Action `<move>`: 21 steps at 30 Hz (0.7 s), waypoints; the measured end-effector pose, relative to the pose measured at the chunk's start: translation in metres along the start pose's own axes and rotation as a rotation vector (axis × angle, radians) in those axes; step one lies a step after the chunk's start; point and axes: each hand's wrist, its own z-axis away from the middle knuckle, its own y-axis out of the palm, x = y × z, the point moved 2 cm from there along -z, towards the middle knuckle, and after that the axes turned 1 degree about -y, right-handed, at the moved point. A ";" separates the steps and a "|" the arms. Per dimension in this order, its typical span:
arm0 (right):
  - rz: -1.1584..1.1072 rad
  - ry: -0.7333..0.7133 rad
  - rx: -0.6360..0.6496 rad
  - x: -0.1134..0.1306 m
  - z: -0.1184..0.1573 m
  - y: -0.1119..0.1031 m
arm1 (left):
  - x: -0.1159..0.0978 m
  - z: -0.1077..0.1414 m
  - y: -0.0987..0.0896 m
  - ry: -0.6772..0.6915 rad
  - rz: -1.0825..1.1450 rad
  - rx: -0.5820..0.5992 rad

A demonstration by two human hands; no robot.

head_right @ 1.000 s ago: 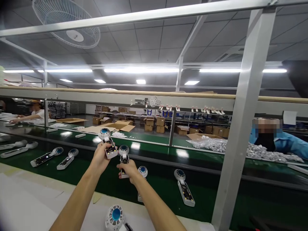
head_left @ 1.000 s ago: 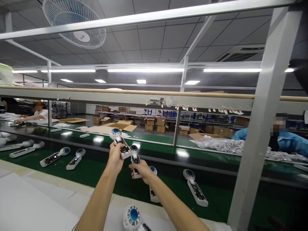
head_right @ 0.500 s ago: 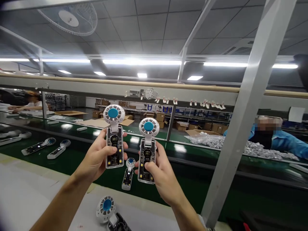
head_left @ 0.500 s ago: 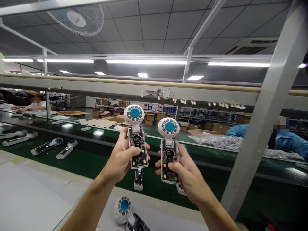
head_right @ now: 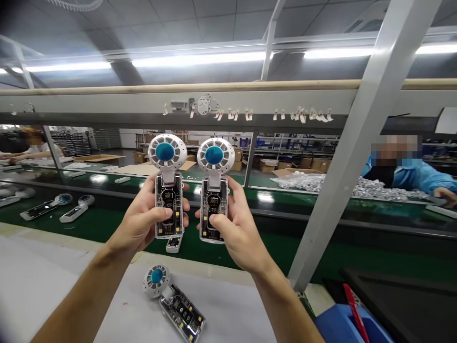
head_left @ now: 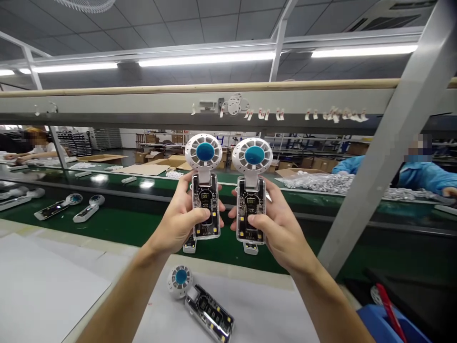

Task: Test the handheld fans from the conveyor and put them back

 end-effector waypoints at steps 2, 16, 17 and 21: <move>-0.006 -0.014 -0.018 -0.003 -0.002 0.000 | 0.001 -0.001 -0.001 -0.003 -0.001 0.000; -0.033 0.079 -0.043 -0.007 -0.005 0.004 | 0.004 -0.002 0.001 -0.041 0.045 -0.021; -0.027 0.089 -0.035 -0.007 -0.006 0.003 | 0.004 -0.002 0.000 -0.048 0.055 -0.017; -0.017 0.096 -0.039 -0.007 -0.006 0.000 | 0.005 -0.004 -0.001 -0.055 0.063 -0.025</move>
